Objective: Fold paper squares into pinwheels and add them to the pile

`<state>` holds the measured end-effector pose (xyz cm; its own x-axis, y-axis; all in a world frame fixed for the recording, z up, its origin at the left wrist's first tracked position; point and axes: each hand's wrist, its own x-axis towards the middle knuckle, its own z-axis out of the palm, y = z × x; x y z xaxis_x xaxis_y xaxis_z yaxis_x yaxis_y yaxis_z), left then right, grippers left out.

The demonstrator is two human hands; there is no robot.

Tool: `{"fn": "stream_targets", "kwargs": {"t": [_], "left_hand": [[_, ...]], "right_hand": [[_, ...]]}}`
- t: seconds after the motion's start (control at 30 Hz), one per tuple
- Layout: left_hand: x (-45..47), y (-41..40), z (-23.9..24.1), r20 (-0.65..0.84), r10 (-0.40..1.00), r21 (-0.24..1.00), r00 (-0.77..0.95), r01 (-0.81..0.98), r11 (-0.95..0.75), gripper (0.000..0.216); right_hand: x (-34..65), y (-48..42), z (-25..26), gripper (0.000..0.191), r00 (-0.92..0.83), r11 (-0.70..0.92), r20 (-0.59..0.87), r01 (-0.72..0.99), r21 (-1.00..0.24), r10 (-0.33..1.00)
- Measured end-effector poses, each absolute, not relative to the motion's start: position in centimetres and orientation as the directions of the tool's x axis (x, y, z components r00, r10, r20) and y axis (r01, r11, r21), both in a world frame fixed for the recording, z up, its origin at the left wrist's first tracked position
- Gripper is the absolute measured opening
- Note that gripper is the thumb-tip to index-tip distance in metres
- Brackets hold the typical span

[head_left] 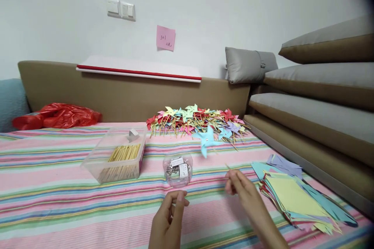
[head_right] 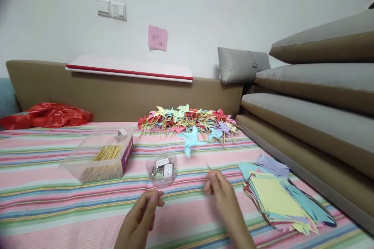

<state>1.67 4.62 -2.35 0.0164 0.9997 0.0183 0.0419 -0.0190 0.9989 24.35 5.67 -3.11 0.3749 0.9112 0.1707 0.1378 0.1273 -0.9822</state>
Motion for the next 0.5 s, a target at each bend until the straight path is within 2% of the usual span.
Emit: {"fn": "stream_targets", "kwargs": {"t": [0.17, 0.27, 0.37, 0.5], "left_hand": [[1.8, 4.8, -2.9, 0.029, 0.999, 1.000, 0.037, 0.010, -0.030, 0.052], [1.7, 4.9, -3.1, 0.015, 0.999, 1.000, 0.034, -0.007, -0.015, 0.052], [1.6, 5.0, -3.2, 0.004, 1.000, 1.000, 0.029, -0.012, -0.003, 0.052], [1.7, 5.1, -3.2, 0.008, 1.000, 1.000, 0.007, -0.020, -0.008, 0.052]], "right_hand": [[31.1, 8.4, -2.7, 0.051, 0.563, 0.091, 0.137, 0.109, -0.990, 0.815], [34.3, 10.6, -1.9, 0.041, 0.631, 0.048, 0.085, 0.075, -0.996, 0.771], [36.9, 13.3, -1.3, 0.029, 0.675, -0.042, -0.005, 0.038, -0.998, 0.737], [39.3, 16.4, -2.0, 0.026, 0.708, -0.228, -0.165, -0.005, -0.974, 0.686]]}}
